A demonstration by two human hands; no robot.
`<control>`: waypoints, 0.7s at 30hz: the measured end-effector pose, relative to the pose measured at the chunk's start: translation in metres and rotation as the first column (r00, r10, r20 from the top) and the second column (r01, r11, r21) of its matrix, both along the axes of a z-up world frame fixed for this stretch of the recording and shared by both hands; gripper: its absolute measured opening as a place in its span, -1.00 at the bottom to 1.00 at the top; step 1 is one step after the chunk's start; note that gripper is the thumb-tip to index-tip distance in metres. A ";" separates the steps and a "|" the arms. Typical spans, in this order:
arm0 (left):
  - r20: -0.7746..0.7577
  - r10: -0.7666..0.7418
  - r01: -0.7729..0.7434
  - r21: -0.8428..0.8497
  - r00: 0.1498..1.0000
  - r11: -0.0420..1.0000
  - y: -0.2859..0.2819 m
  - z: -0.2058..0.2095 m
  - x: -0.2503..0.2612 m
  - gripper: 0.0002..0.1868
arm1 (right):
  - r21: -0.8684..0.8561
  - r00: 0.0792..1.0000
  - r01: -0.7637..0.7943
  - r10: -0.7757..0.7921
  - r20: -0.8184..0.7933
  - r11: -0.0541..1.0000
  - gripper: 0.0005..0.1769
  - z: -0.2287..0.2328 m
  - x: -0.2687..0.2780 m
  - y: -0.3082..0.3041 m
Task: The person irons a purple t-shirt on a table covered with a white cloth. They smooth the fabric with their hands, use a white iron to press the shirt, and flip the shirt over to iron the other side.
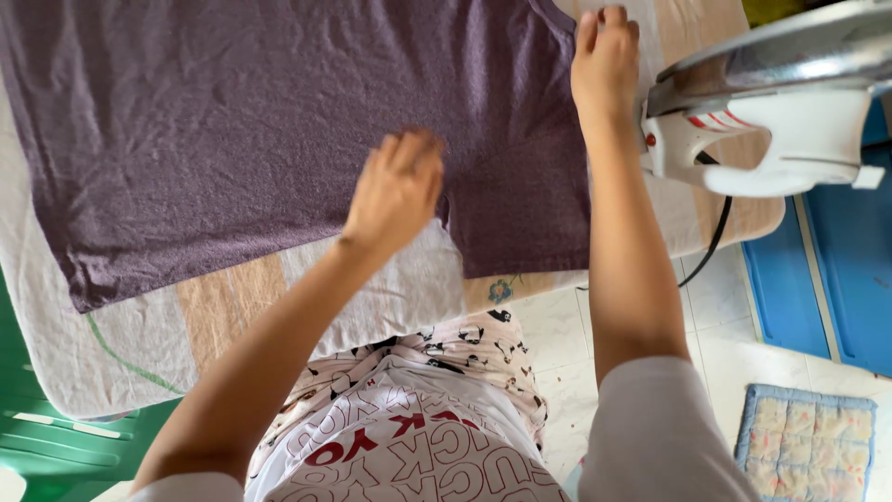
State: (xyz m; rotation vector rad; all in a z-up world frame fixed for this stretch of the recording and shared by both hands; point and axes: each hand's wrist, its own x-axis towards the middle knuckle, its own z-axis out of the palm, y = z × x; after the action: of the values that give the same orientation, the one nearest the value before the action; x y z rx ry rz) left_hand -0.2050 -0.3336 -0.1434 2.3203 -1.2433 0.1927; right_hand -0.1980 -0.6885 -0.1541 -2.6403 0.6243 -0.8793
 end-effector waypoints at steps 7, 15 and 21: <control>-0.017 0.320 -0.317 0.098 0.947 0.943 -0.015 -0.006 0.075 -0.38 | -0.238 0.981 0.107 -0.142 -0.134 0.965 -0.66 -0.029 0.059 -0.009; -0.010 0.349 -0.342 0.168 0.937 0.925 -0.011 -0.006 0.068 -0.32 | -0.353 0.969 0.156 -0.212 -0.126 0.923 -0.77 0.006 0.051 0.019; -0.033 0.350 -0.339 0.182 0.936 0.923 -0.012 -0.002 0.066 -0.31 | -0.188 0.862 -0.507 0.501 -0.079 0.842 -0.60 0.018 0.018 0.135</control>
State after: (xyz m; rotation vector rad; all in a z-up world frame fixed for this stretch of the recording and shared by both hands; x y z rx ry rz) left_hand -0.1388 -0.3452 -0.1452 2.6646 -0.8394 0.1300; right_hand -0.1805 -0.5535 -0.1364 -2.7854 -0.1800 -0.7716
